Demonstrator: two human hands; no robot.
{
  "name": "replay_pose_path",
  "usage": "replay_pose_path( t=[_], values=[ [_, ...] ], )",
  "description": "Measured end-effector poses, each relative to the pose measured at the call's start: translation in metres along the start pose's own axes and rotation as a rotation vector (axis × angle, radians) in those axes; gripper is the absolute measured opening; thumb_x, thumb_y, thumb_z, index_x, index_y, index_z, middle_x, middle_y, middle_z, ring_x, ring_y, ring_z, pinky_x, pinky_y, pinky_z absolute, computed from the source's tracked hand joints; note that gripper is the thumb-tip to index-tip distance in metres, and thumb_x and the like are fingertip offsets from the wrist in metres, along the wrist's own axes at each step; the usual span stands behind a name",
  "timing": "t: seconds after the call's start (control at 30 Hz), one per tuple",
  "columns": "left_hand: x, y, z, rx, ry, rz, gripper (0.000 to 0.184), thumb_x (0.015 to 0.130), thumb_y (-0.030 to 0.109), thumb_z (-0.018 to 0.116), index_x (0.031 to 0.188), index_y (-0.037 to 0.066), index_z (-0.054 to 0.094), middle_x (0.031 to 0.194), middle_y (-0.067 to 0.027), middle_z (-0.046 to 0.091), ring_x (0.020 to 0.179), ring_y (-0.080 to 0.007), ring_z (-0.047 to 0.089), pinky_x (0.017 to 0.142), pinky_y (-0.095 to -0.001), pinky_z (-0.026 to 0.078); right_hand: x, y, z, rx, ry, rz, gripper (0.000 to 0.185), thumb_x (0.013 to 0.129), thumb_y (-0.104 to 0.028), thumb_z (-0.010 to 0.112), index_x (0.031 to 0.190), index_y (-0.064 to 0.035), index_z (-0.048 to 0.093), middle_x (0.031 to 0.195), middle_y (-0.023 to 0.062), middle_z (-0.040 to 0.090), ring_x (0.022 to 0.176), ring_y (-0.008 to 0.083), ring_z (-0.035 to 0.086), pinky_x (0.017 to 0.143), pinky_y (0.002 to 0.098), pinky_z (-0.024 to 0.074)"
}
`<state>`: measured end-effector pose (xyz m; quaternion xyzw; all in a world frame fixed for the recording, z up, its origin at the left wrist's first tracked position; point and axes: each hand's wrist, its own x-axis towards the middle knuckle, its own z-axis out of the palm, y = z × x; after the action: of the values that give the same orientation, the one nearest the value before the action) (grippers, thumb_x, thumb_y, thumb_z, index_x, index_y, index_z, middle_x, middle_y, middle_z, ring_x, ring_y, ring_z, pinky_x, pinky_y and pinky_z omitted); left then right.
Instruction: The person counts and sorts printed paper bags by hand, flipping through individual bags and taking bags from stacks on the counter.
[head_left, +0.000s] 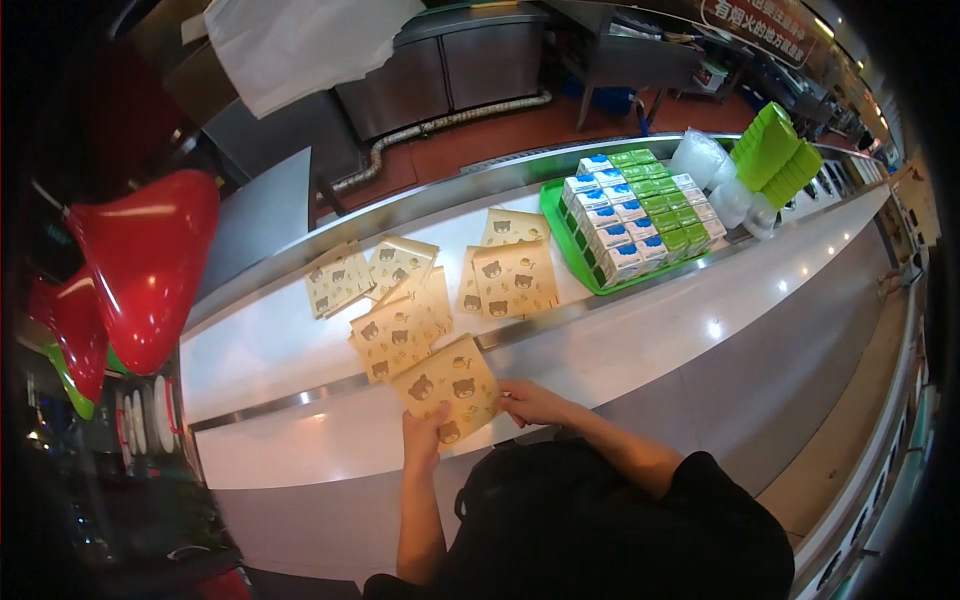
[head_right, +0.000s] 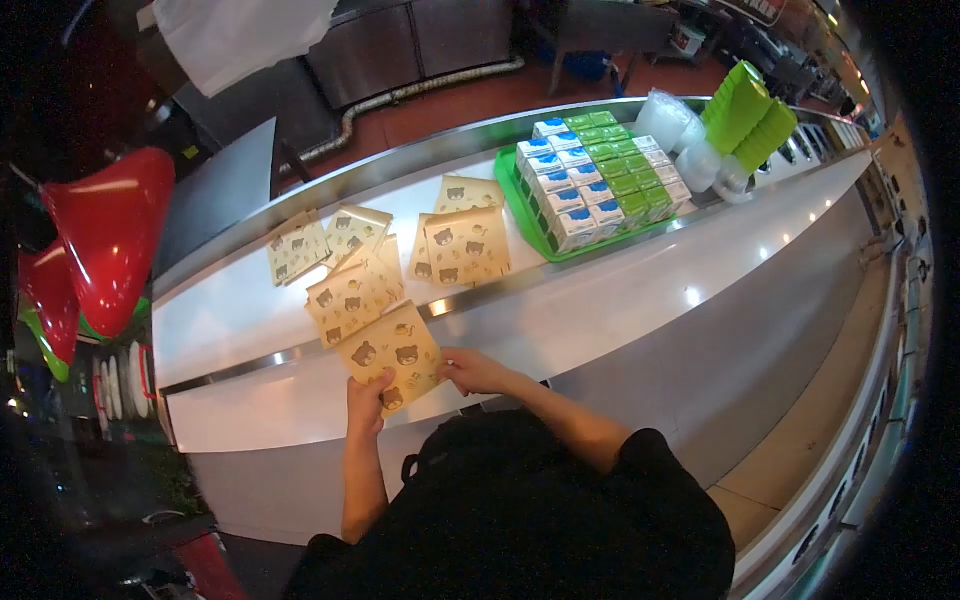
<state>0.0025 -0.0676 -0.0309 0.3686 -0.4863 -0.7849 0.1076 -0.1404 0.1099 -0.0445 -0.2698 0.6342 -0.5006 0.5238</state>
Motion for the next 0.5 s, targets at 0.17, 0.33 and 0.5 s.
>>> replay_pose_path(
  t=[0.17, 0.33, 0.5],
  values=[
    [-0.004, 0.012, 0.023, 0.018, -0.011, -0.005, 0.039, 0.079, -0.001, 0.066, 0.116, -0.004, 0.053, 0.106, -0.0134, 0.064, 0.092, -0.0222, 0.064, 0.079, -0.0329, 0.054, -0.013, -0.015, -0.02, 0.014, -0.037, -0.023, 0.028, 0.095, -0.021, 0.047, 0.118, -0.0078, 0.053, 0.053, -0.0004, 0.046, 0.044, 0.008, 0.045, 0.043, 0.0239, 0.0367],
    [-0.013, 0.013, 0.055, 0.043, -0.066, 0.013, 0.036, 0.08, 0.0, 0.065, 0.114, -0.004, 0.054, 0.106, -0.0129, 0.064, 0.09, -0.0217, 0.065, 0.077, -0.032, 0.054, -0.034, -0.022, -0.049, 0.083, -0.125, -0.074, 0.025, 0.096, -0.021, 0.046, 0.117, -0.0075, 0.053, 0.051, -0.0023, 0.044, 0.043, 0.0066, 0.042, 0.041, 0.0227, 0.0346],
    [-0.002, -0.016, 0.079, 0.024, -0.114, -0.024, 0.043, 0.078, -0.003, 0.066, 0.118, -0.002, 0.05, 0.109, -0.0125, 0.062, 0.095, -0.022, 0.063, 0.081, -0.033, 0.053, -0.038, 0.003, -0.065, 0.332, -0.069, -0.152, 0.028, 0.099, -0.02, 0.039, 0.123, -0.0074, 0.045, 0.064, -0.0001, 0.051, 0.047, 0.0062, 0.046, 0.043, 0.0206, 0.0378]
  ],
)
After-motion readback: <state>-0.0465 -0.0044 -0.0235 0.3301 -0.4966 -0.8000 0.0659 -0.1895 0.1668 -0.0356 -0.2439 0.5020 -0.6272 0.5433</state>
